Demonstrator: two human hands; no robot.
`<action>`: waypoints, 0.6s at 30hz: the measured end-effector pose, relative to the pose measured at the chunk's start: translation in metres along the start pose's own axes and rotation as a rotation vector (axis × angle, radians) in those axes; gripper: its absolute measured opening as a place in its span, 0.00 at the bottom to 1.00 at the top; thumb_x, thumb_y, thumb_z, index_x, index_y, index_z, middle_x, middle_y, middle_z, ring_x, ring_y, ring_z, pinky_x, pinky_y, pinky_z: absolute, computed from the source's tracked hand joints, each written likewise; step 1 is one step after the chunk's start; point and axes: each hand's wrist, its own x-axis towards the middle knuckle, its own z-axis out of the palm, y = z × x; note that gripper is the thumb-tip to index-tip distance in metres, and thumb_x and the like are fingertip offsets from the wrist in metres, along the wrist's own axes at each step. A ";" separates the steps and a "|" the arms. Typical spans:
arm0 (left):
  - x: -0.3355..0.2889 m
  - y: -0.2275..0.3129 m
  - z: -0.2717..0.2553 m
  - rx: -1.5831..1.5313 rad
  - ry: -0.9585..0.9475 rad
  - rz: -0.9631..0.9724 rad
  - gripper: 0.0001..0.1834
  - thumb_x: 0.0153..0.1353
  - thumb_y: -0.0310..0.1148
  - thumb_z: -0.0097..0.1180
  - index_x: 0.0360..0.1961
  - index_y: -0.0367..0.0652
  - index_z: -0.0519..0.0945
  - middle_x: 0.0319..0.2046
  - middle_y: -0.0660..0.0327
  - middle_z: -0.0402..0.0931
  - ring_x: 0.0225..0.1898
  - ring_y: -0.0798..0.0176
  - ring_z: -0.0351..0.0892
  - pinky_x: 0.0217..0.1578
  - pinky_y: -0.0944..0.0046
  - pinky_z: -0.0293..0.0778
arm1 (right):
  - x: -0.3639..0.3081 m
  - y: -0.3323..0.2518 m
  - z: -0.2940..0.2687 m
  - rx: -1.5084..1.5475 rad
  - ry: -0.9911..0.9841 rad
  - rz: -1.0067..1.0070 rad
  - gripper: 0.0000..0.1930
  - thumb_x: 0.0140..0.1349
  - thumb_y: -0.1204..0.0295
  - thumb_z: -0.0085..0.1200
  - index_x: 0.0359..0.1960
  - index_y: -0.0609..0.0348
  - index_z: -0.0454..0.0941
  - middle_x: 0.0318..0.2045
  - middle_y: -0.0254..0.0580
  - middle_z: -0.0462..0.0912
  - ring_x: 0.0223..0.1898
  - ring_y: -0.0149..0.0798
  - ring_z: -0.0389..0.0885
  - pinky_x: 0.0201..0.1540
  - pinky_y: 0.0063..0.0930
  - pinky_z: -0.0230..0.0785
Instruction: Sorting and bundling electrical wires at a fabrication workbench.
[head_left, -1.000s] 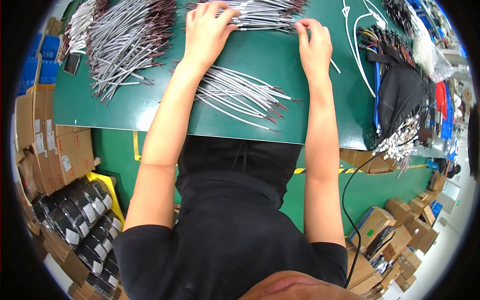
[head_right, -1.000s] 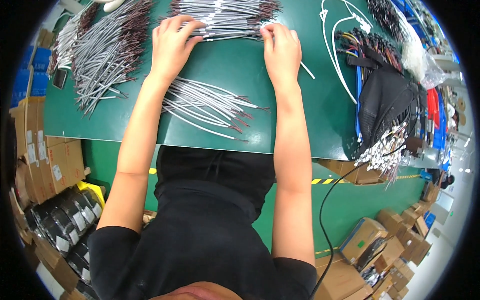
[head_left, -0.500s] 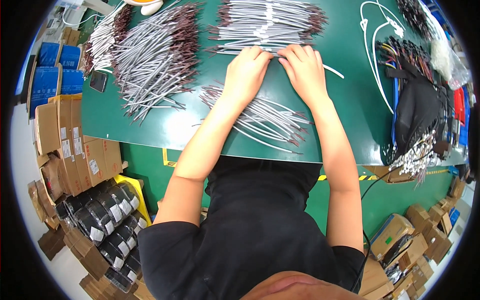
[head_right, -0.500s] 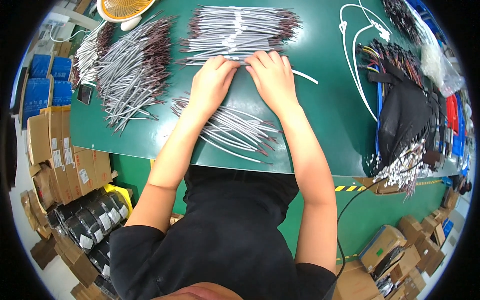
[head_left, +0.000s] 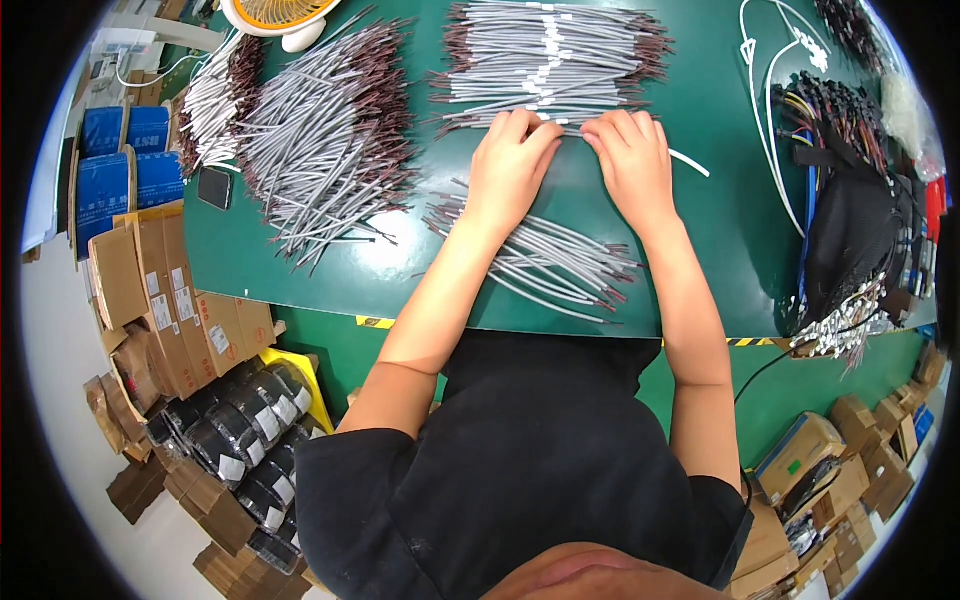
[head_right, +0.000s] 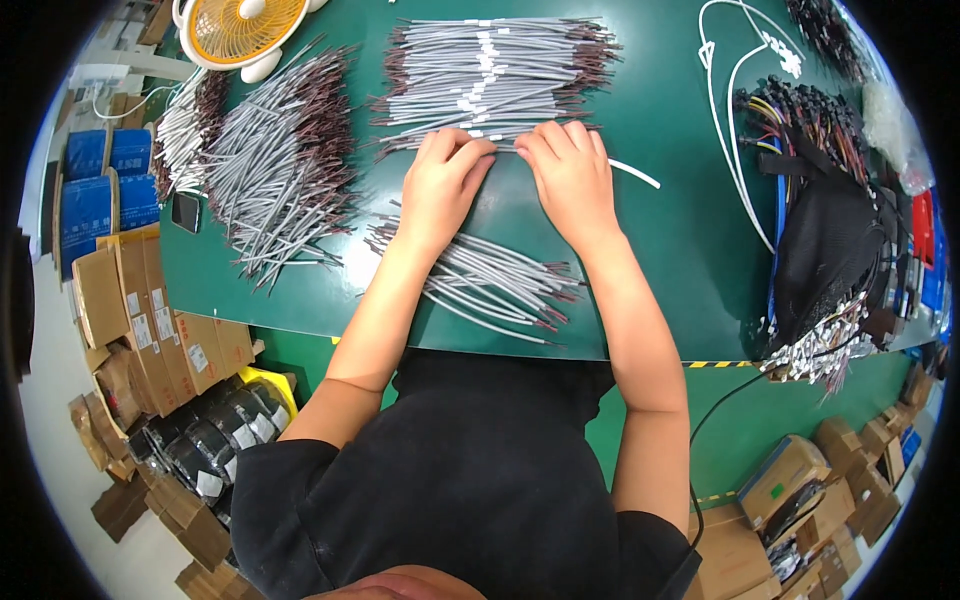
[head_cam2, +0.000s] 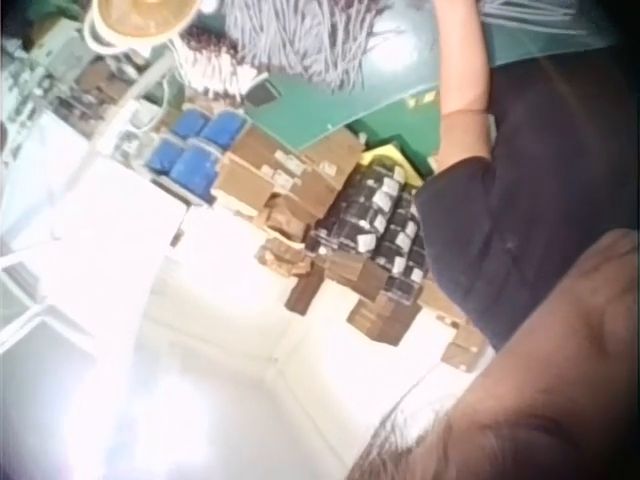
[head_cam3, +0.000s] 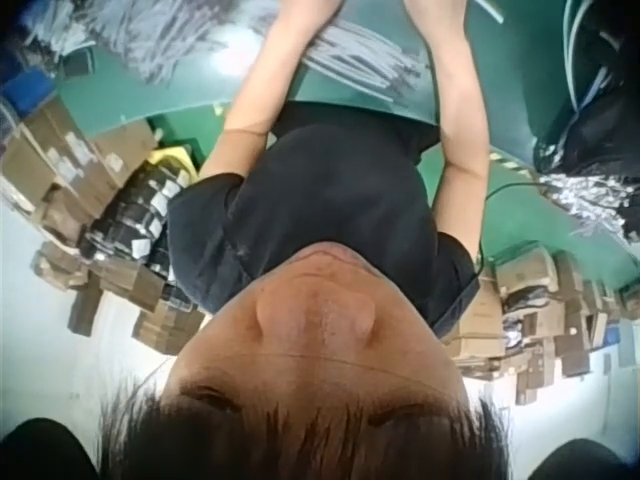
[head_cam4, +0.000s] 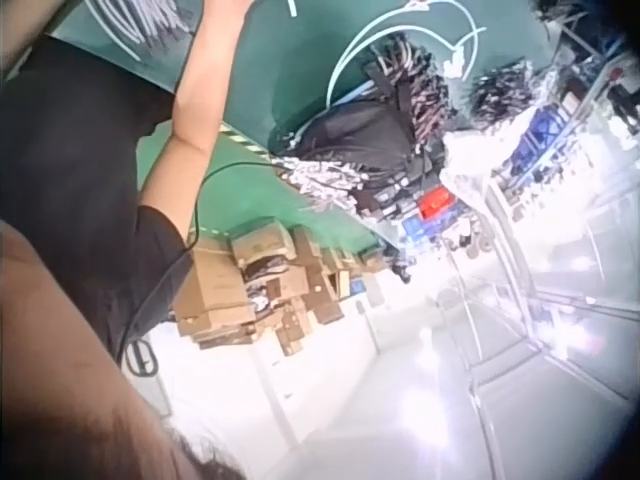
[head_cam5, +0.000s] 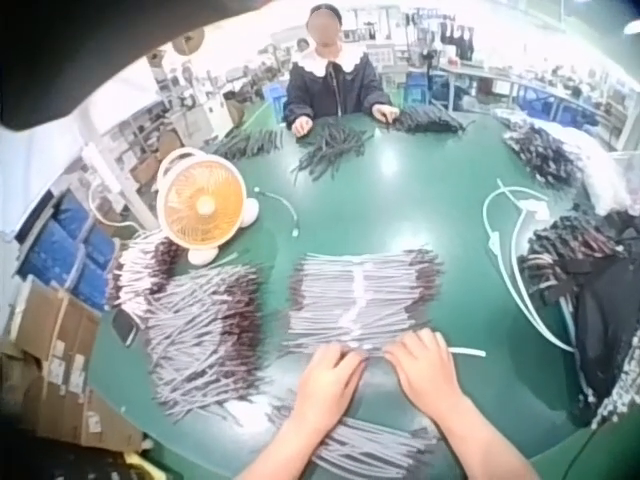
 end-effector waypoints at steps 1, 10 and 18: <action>0.001 0.001 0.000 0.022 -0.005 -0.004 0.08 0.59 0.28 0.70 0.40 0.47 0.86 0.37 0.63 0.79 0.41 0.53 0.79 0.42 0.55 0.78 | 0.000 0.001 0.001 0.007 0.004 -0.002 0.05 0.64 0.71 0.64 0.40 0.53 0.85 0.39 0.31 0.83 0.41 0.42 0.77 0.44 0.38 0.68; 0.001 -0.004 -0.002 0.100 0.061 -0.060 0.05 0.60 0.28 0.69 0.38 0.47 0.86 0.37 0.63 0.80 0.43 0.52 0.79 0.43 0.53 0.78 | 0.000 0.000 0.004 -0.001 0.024 0.000 0.04 0.63 0.72 0.63 0.39 0.52 0.83 0.38 0.30 0.80 0.42 0.41 0.78 0.47 0.39 0.69; -0.002 0.005 -0.016 0.233 0.012 -0.117 0.25 0.58 0.26 0.69 0.59 0.50 0.82 0.51 0.53 0.73 0.50 0.48 0.76 0.49 0.52 0.78 | -0.006 0.003 -0.002 0.007 0.025 0.024 0.11 0.64 0.73 0.63 0.47 0.52 0.83 0.42 0.35 0.79 0.46 0.45 0.78 0.50 0.41 0.69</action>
